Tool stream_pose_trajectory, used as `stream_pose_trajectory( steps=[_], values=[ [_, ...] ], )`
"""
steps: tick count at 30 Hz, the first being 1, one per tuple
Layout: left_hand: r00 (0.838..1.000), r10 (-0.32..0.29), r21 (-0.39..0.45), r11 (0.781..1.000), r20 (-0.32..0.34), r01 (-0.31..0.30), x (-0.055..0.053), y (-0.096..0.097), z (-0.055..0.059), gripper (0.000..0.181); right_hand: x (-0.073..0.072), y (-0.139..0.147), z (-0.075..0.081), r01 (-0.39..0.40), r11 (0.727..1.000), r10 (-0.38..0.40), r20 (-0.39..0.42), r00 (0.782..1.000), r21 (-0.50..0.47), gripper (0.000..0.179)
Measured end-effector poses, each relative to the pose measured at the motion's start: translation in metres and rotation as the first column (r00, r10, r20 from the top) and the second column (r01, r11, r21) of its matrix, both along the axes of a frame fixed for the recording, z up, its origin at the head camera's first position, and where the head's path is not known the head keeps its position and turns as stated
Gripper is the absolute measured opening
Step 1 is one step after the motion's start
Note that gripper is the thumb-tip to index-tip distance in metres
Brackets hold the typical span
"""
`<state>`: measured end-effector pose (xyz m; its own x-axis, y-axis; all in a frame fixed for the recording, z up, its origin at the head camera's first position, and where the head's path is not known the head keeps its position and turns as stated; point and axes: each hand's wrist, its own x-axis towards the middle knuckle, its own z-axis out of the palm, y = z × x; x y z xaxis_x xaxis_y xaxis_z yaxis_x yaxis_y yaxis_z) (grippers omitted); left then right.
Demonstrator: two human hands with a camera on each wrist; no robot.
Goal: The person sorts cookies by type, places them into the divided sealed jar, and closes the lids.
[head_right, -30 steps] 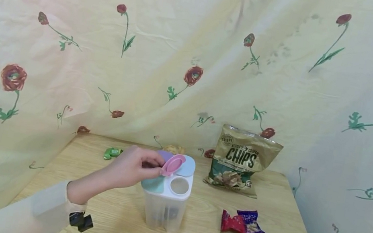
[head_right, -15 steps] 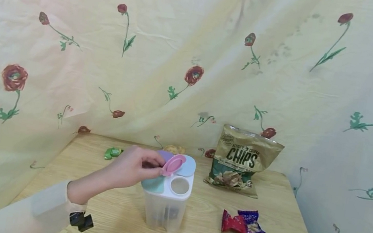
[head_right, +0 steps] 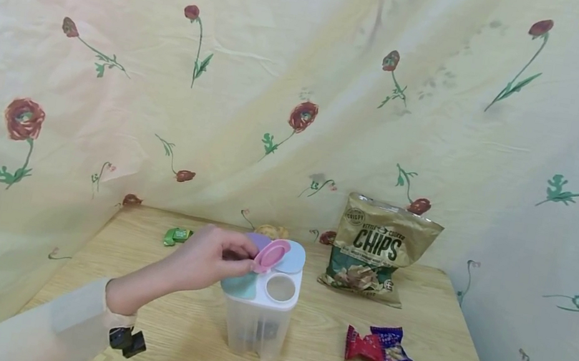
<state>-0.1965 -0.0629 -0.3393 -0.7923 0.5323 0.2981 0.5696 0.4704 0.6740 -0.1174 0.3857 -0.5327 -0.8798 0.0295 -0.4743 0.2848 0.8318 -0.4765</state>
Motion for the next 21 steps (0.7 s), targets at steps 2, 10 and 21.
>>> stream_pose_trajectory(
  steps=[2, 10, 21],
  values=[
    [1.000, 0.001, -0.001, 1.000, 0.003, -0.001, 0.000, 0.000, 0.001, 0.007, -0.002, 0.001, -0.001, 0.017, 1.000, -0.017, -0.009, 1.000, -0.011, 0.042],
    [1.000, -0.004, -0.007, 1.000, -0.010, 0.004, 0.001, 0.000, 0.001, 0.006, -0.001, 0.005, -0.002, 0.080, 0.995, -0.080, -0.005, 0.997, -0.053, 0.059],
    [1.000, 0.001, -0.001, 1.000, 0.004, -0.001, 0.001, 0.001, 0.001, 0.006, 0.006, -0.001, 0.015, 0.054, 0.997, -0.055, -0.027, 0.998, -0.054, 0.021]
  ],
)
